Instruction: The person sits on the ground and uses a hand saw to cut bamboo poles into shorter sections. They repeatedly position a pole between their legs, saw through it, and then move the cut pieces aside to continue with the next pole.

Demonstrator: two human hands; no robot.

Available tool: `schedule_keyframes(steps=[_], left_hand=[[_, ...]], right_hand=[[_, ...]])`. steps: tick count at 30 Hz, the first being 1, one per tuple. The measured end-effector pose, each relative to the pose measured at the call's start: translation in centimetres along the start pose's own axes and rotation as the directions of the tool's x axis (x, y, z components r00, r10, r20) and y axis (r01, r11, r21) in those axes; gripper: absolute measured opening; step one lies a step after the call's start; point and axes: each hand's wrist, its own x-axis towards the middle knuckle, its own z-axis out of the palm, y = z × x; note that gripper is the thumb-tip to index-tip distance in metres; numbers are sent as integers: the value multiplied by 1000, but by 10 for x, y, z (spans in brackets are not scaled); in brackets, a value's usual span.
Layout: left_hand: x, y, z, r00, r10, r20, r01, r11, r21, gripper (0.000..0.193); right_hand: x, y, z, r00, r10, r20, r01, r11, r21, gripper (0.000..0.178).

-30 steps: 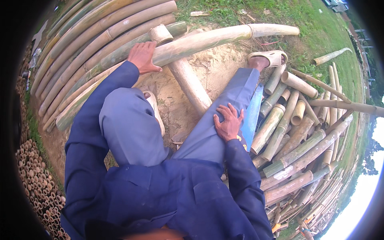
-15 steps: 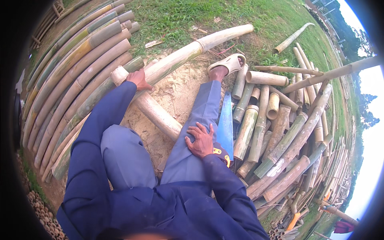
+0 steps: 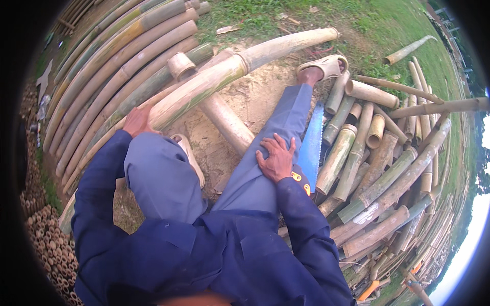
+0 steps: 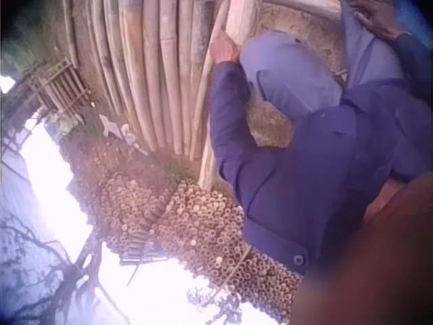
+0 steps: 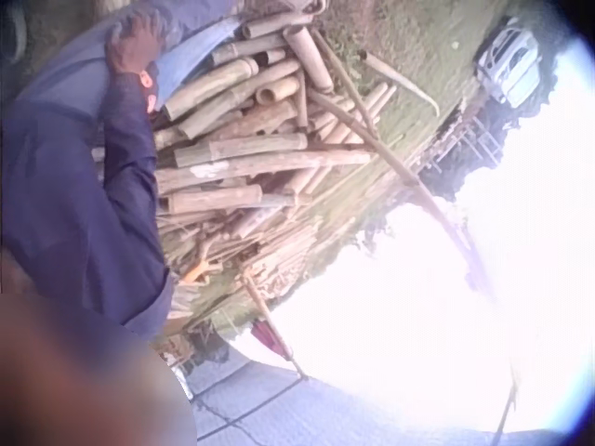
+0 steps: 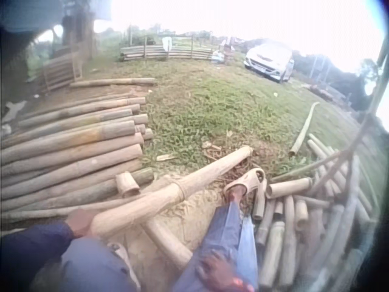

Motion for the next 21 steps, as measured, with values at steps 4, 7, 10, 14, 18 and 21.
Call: schedule_keyframes(steps=[4, 7, 10, 14, 18, 21], left_hand=[[-96, -52, 26, 991, -25, -131, 15, 997, -76, 65], [-149, -78, 37, 987, -54, -153, 55, 998, -1, 78], [-172, -92, 62, 983, -142, -113, 145, 989, 12, 81], [-169, -111, 111, 982, -123, -143, 119, 992, -40, 89], [-158, -121, 157, 981, -100, -168, 90, 993, -71, 90], [-160, -122, 174, 978, -117, -175, 104, 991, -80, 92]], right_hand=[[1, -4, 3, 999, -16, 50, 19, 999, -47, 34], [1, -7, 3, 998, -36, 57, 42, 994, -105, 36], [1, -7, 2, 997, -52, 62, 57, 995, -82, 36], [-1, -1, 3, 995, -19, 93, 28, 995, -97, 37], [-4, 3, 5, 997, -50, 56, 54, 996, -68, 40], [0, -8, 1, 999, -41, 25, 43, 996, -75, 44]])
